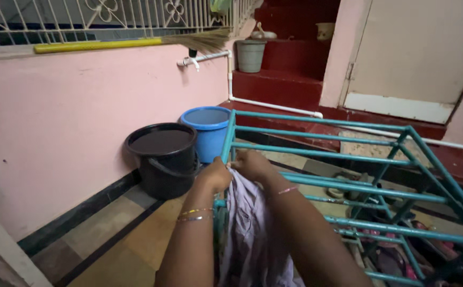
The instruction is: The person wipes a teal metal rack with a cloth, moving systematically across the bars and joints. The person holds the rack steady with one hand while wiping with the other.
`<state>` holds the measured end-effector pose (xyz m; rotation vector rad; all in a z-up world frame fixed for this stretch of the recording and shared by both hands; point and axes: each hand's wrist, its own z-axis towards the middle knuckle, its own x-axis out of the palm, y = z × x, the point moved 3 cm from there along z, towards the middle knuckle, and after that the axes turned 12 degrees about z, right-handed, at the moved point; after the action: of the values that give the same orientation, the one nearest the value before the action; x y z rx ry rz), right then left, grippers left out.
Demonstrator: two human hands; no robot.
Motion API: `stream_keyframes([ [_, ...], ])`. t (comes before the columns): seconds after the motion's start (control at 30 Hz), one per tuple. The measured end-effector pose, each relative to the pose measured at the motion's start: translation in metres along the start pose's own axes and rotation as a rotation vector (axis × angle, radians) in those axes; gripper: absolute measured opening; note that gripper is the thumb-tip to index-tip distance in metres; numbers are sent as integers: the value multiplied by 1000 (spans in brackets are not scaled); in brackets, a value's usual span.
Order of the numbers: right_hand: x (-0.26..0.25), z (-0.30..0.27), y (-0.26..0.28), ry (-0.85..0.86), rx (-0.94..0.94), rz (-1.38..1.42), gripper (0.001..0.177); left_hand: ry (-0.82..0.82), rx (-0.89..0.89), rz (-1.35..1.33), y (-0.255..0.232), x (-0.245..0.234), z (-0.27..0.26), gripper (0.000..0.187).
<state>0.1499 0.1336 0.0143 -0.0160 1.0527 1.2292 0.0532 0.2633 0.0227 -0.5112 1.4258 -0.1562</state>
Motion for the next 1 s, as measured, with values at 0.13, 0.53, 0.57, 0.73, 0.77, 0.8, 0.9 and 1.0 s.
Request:
stream_keyframes([
  [0.13, -9, -3, -2, 6, 91, -149, 35, -30, 60, -182, 10, 7, 4, 49],
  [0.53, -20, -57, 60, 271, -356, -104, 31, 187, 294, -1127, 44, 25, -30, 62],
  [0.57, -26, -56, 57, 289, -352, -96, 27, 243, 215, -1166, 42, 26, -34, 61],
  [0.73, -35, -29, 57, 255, -29, -3, 17, 204, 209, -1143, 40, 27, -30, 61],
  [0.77, -31, -25, 61, 214, -42, -1, 16, 190, 239, -1127, 42, 29, -28, 62],
  [0.8, -29, -20, 65, 166, -53, 0, 16, 178, 274, -1107, 42, 29, -25, 63],
  [0.9, -27, -13, 70, 110, -58, -15, 19, 175, 215, -1128, 45, 31, -25, 67],
  [1.0, -29, -35, 76, 185, -229, -23, 27, 190, 220, -1112, 49, 32, -27, 68],
])
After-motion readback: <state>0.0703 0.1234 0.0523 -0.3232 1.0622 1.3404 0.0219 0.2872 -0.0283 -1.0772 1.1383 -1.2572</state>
